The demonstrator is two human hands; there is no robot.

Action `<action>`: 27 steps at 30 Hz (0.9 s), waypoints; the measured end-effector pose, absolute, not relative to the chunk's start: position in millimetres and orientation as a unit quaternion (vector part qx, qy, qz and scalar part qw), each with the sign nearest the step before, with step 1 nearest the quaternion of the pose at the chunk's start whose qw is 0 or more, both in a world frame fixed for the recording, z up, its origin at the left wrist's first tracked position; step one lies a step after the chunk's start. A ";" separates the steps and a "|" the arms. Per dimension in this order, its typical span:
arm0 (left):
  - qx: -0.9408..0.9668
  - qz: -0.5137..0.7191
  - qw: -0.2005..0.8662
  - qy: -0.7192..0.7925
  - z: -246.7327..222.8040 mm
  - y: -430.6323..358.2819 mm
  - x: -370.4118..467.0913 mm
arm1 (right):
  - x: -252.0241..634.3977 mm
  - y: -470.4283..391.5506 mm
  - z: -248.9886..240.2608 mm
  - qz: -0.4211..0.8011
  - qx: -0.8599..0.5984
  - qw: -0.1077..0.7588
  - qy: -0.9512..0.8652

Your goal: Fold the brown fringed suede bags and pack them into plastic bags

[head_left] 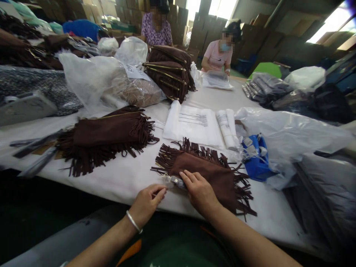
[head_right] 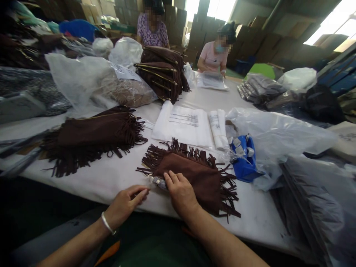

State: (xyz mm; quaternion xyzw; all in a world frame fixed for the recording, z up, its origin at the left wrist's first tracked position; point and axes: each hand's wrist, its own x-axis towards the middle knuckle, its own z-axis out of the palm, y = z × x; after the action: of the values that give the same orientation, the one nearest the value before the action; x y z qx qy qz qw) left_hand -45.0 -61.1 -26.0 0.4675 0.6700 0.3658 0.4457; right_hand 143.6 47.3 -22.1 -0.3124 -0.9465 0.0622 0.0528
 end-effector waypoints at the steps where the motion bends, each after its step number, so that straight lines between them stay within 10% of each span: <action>1: 0.508 0.370 0.351 0.694 -30.9 -59.3 -53.1 | 143.4 49.1 -21.9 0.060 -0.307 0.057 -0.948; 6: 0.650 0.319 0.075 0.685 -55.9 -34.0 -72.0 | 144.3 48.3 -26.2 0.059 -0.296 0.086 -0.949; 21: 0.713 0.176 0.230 0.639 -18.9 -17.6 -104.4 | 151.2 43.2 -28.3 0.143 -0.340 0.103 -0.924; 27: 0.769 0.051 0.130 0.624 6.1 -14.6 -120.0 | 151.2 40.5 -30.6 0.137 -0.341 0.108 -0.924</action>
State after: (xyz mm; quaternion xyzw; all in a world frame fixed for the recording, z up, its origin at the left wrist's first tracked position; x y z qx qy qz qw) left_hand -120.0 -14.6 6.1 0.7692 0.6237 0.0507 0.1298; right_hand 151.2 40.5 -30.6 -0.3411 -0.9237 0.1370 0.1082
